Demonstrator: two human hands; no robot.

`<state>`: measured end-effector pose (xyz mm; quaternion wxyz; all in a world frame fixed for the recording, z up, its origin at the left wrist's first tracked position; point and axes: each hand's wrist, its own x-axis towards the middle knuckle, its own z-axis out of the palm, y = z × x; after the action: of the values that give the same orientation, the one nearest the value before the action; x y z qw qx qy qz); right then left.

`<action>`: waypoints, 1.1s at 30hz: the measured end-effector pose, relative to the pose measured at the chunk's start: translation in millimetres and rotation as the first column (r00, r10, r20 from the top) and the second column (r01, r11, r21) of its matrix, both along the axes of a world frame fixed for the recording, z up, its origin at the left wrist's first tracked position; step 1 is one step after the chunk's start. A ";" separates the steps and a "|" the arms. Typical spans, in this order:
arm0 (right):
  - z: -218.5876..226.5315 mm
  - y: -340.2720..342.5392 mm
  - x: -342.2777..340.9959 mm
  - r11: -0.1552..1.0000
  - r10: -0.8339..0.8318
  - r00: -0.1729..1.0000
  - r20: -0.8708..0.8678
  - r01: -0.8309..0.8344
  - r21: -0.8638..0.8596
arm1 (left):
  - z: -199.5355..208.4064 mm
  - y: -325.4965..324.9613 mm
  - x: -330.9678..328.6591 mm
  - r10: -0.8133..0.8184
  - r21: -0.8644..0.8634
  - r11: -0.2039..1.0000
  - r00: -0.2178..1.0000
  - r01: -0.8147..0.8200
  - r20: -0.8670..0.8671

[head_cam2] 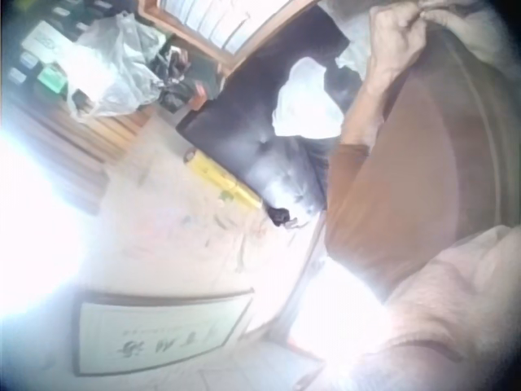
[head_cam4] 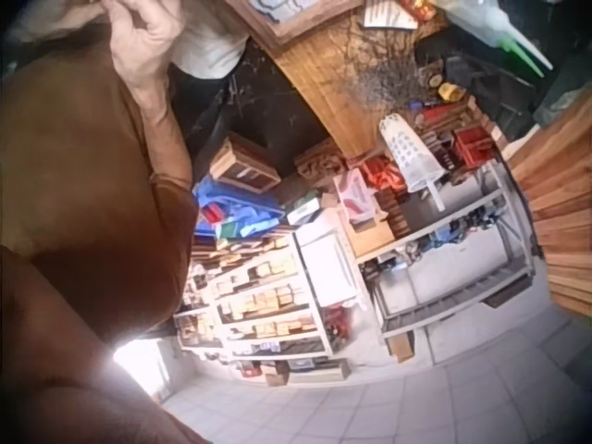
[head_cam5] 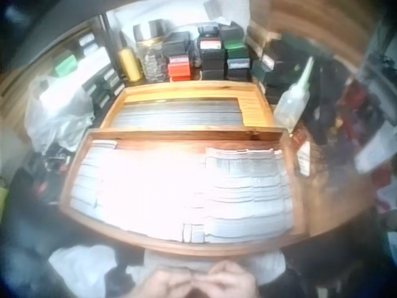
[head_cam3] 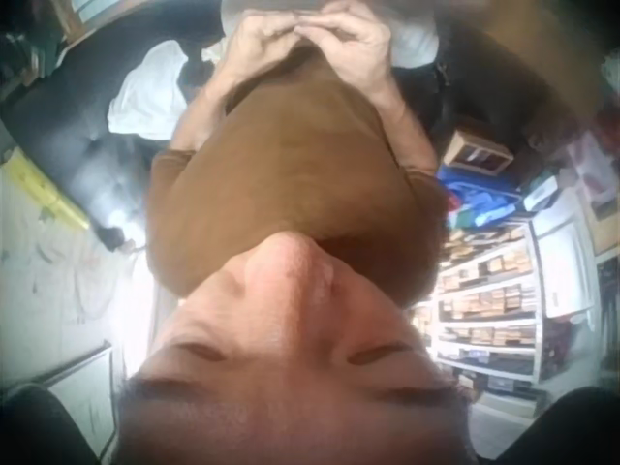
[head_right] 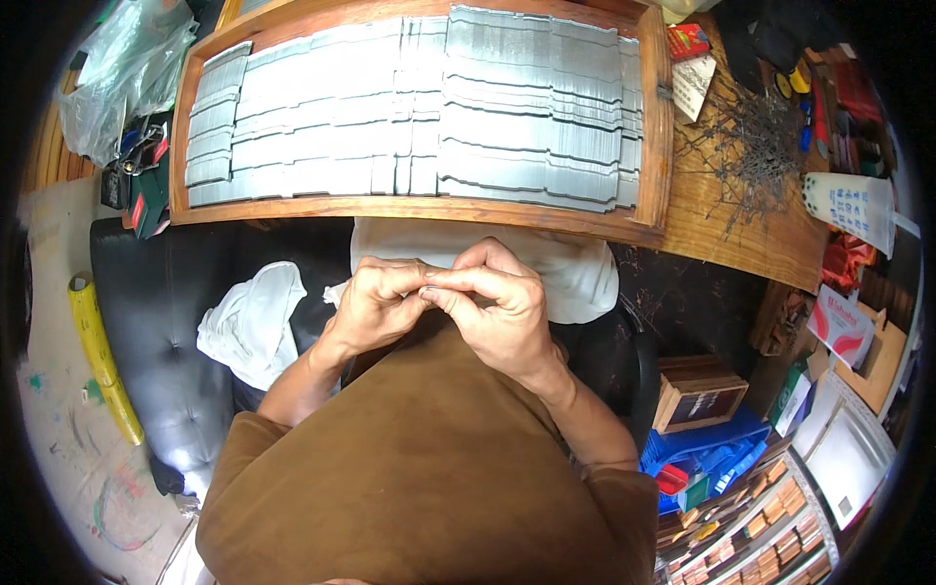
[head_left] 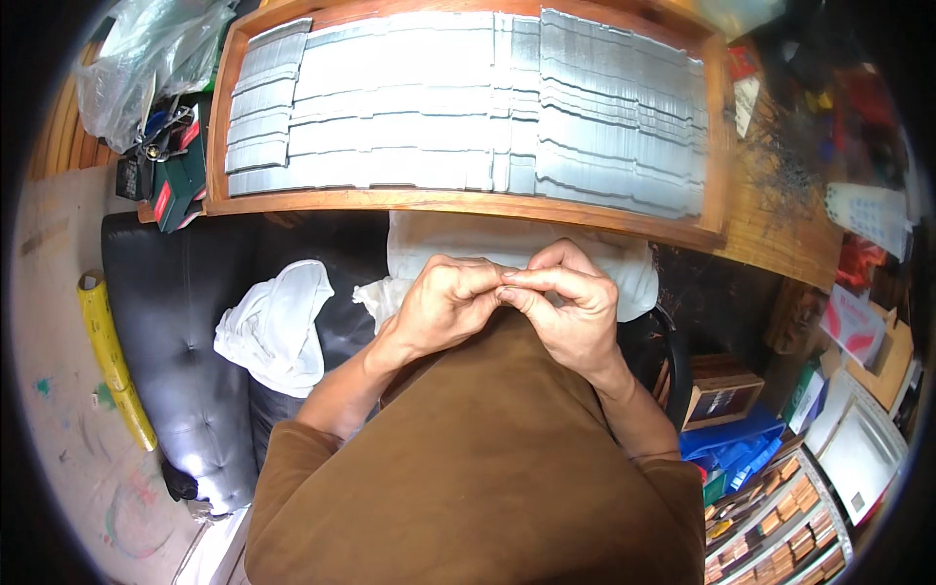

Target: The person repeatedly picks up small metal strips from a wooden tray, bends them with their fingers, and places them back into the tray. The person handles the metal strips one at a time, performing a repetitive bending motion throughout the clip.

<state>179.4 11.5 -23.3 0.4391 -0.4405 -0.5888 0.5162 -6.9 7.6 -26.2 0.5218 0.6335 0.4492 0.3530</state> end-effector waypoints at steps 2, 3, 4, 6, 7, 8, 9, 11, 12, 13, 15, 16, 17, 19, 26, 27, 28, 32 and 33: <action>-0.3 1.0 -2.5 1.000 0.017 1.000 0.004 -0.017 0.003 | 2.2 -1.3 -4.2 -0.011 -0.065 0.998 1.000 0.011 -0.003; -0.4 1.1 -3.8 1.000 0.023 1.000 0.009 -0.023 0.004 | 2.9 -2.4 -6.4 -0.016 -0.097 0.995 1.000 0.016 -0.002; -0.5 1.1 -4.7 1.000 0.029 0.999 0.014 -0.029 0.005 | 1.0 -4.3 -9.1 -0.033 -0.130 0.991 0.999 0.031 -0.010; 1.8 -0.8 -5.3 0.997 0.034 0.996 0.080 -0.040 0.067 | -3.2 -7.8 -13.2 -0.067 -0.198 0.978 0.997 0.060 -0.024; 2.5 -1.5 -5.6 0.994 0.035 0.993 0.113 -0.046 0.097 | -2.4 -9.0 -12.3 -0.051 -0.207 0.977 0.999 0.049 -0.003; 1.1 -1.9 -5.1 0.995 0.045 0.994 0.096 -0.053 0.082 | -0.2 -9.8 -9.8 -0.035 -0.215 0.976 0.999 0.038 0.018; -1.1 -2.2 -3.9 0.996 0.055 0.995 0.079 -0.060 0.068 | 1.0 -10.2 -7.9 -0.020 -0.223 0.974 0.999 0.028 0.039; 2.0 0.5 -1.8 0.997 0.075 0.996 0.041 -0.076 0.027 | -2.7 -11.0 -5.7 0.031 -0.172 0.985 0.996 -0.016 0.089; 11.0 4.5 -1.3 0.996 0.088 0.996 0.017 -0.088 -0.003 | -4.4 -12.6 -5.5 0.059 -0.150 0.988 0.992 -0.042 0.113; 15.5 6.2 -1.2 0.994 0.101 0.995 -0.007 -0.101 -0.032 | -4.7 -12.8 -8.7 0.065 -0.131 0.990 0.993 -0.051 0.103; 14.1 -0.6 -2.4 0.994 0.087 0.996 0.007 -0.087 -0.066 | -1.0 -11.8 -13.8 0.026 -0.152 0.988 0.997 -0.014 0.073; 13.7 -2.7 -2.9 0.994 0.080 0.997 0.014 -0.079 -0.081 | 0.0 -11.4 -15.1 0.005 -0.162 0.987 0.998 0.005 0.059; 13.4 -1.5 -0.5 0.993 0.113 0.990 0.091 -0.110 -0.030 | -1.9 -12.3 -13.3 0.002 -0.133 0.991 0.998 0.006 0.063; 9.1 -4.0 -1.0 0.995 0.097 0.993 0.070 -0.095 -0.038 | -4.9 -14.6 -11.6 0.001 -0.134 0.991 0.997 0.010 0.078; 6.0 -5.5 -0.1 0.994 0.098 0.994 0.055 -0.095 -0.047 | -3.1 -12.8 -13.1 -0.030 -0.121 0.992 0.998 0.036 0.053; 5.2 -5.8 0.1 0.995 0.094 0.994 0.052 -0.092 -0.041 | -2.3 -12.3 -12.8 -0.031 -0.105 0.994 0.999 0.035 0.041; 4.1 -6.2 0.2 0.996 0.090 0.995 0.048 -0.088 -0.035 | -0.7 -11.7 -12.4 -0.032 -0.089 0.995 0.999 0.034 0.029; 5.5 -4.3 0.1 0.994 0.108 0.993 0.040 -0.108 0.022 | -2.4 -12.3 -9.5 0.025 0.027 0.999 0.999 -0.026 0.043; 5.1 -4.0 -0.1 0.995 0.099 0.995 0.020 -0.099 0.029 | -0.4 -12.0 -10.1 0.019 0.007 1.000 0.999 -0.020 0.025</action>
<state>179.3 7.5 -18.2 0.4141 -0.4089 -0.6217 0.5242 -16.9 -4.4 -26.6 0.5216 0.6265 0.4476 0.3676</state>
